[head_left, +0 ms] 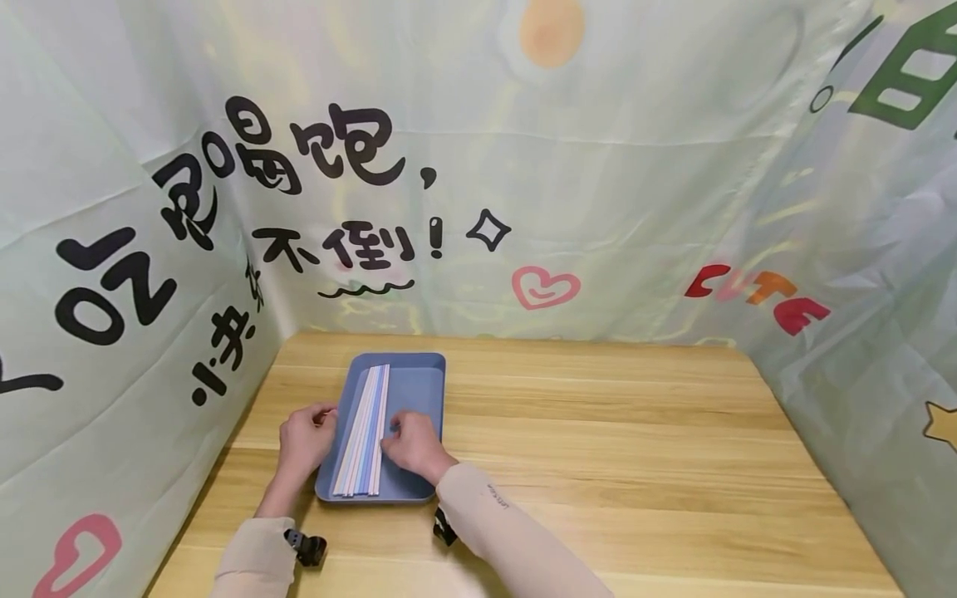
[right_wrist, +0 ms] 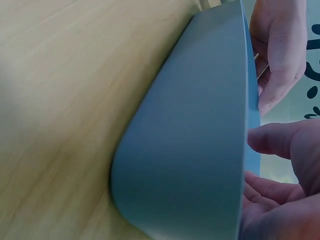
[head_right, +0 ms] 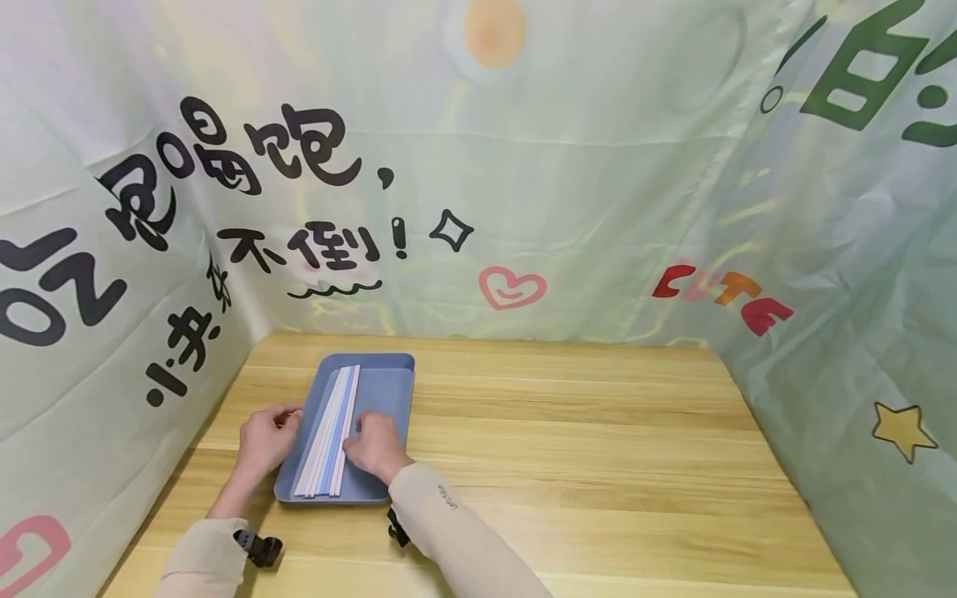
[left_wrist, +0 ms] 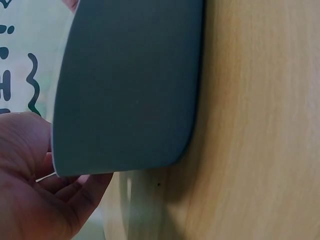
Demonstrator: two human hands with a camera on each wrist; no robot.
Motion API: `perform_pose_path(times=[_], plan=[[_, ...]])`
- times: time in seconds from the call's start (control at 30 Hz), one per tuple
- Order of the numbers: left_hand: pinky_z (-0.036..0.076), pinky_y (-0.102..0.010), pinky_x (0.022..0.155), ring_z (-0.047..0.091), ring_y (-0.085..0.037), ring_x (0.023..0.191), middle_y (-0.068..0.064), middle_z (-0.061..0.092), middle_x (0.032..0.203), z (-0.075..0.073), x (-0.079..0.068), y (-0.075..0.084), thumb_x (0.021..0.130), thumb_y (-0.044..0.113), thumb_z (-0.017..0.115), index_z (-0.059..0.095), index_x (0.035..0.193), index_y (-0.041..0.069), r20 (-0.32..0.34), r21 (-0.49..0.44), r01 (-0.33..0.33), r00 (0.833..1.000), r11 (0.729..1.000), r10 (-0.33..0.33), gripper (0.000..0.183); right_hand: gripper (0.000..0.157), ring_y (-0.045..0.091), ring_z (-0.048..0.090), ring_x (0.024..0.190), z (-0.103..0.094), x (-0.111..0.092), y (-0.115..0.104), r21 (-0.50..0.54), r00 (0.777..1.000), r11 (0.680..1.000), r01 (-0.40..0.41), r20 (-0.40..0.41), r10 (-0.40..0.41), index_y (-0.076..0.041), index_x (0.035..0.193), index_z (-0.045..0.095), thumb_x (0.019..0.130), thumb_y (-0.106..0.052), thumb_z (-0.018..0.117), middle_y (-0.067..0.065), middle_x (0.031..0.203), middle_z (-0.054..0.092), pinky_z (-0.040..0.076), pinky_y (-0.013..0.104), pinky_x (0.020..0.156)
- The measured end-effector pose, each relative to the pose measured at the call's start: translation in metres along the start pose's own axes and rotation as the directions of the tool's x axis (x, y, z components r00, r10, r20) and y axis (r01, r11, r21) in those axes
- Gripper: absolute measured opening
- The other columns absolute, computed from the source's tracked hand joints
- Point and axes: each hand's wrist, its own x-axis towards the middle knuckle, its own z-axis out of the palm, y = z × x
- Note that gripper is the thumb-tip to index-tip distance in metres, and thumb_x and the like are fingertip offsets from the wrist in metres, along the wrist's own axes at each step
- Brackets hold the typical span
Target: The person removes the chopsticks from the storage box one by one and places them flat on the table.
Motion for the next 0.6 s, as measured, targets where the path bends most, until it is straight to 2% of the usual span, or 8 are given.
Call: perform_pose_path(times=[0.1, 0.33, 0.47, 0.6], plan=[[0.046, -0.027, 0.066, 0.062, -0.020, 0.077, -0.014, 0.074, 0.090, -0.001, -0.001, 0.000, 0.101, 0.013, 0.065, 0.078, 0.115, -0.002, 0.003, -0.003, -0.002, 1.000, 1.000, 0.002, 0.024, 0.033, 0.017, 0.066, 0.047, 0.002, 0.000, -0.003, 0.060, 0.998, 0.997, -0.053, 0.022, 0.052, 0.012, 0.122, 0.065, 0.093, -0.003, 0.071, 0.008, 0.063, 0.069, 0.053, 0.024, 0.053], [0.046, -0.029, 0.068, 0.062, -0.022, 0.078, -0.015, 0.073, 0.090, -0.001, 0.000, -0.002, 0.101, 0.013, 0.064, 0.077, 0.116, -0.002, -0.008, -0.002, -0.014, 1.000, 1.000, 0.014, 0.025, 0.027, 0.025, 0.069, 0.048, 0.007, 0.001, -0.003, 0.106, 0.993, 0.987, -0.120, 0.024, 0.118, 0.007, 0.117, 0.067, 0.094, -0.005, 0.075, 0.009, 0.063, 0.067, 0.054, 0.028, 0.046], [0.046, -0.028, 0.067, 0.061, -0.020, 0.077, -0.014, 0.073, 0.089, 0.000, 0.001, -0.004, 0.102, 0.014, 0.065, 0.078, 0.116, -0.002, -0.005, 0.001, -0.012, 1.000, 1.000, 0.012, 0.025, 0.023, 0.024, 0.065, 0.041, 0.011, 0.001, -0.002, 0.135, 0.991, 0.982, -0.132, 0.028, 0.130, 0.005, 0.112, 0.067, 0.094, -0.006, 0.075, 0.004, 0.053, 0.061, 0.053, 0.032, 0.041], [0.047, -0.028, 0.067, 0.062, -0.023, 0.078, -0.014, 0.073, 0.091, 0.002, 0.001, -0.005, 0.102, 0.016, 0.064, 0.077, 0.117, -0.002, 0.004, 0.000, -0.009, 1.000, 1.000, 0.009, 0.026, 0.019, 0.017, 0.059, 0.036, 0.015, 0.002, 0.000, 0.141, 0.992, 0.982, -0.122, 0.009, 0.122, 0.004, 0.108, 0.067, 0.094, -0.006, 0.075, 0.001, 0.047, 0.057, 0.051, 0.031, 0.039]])
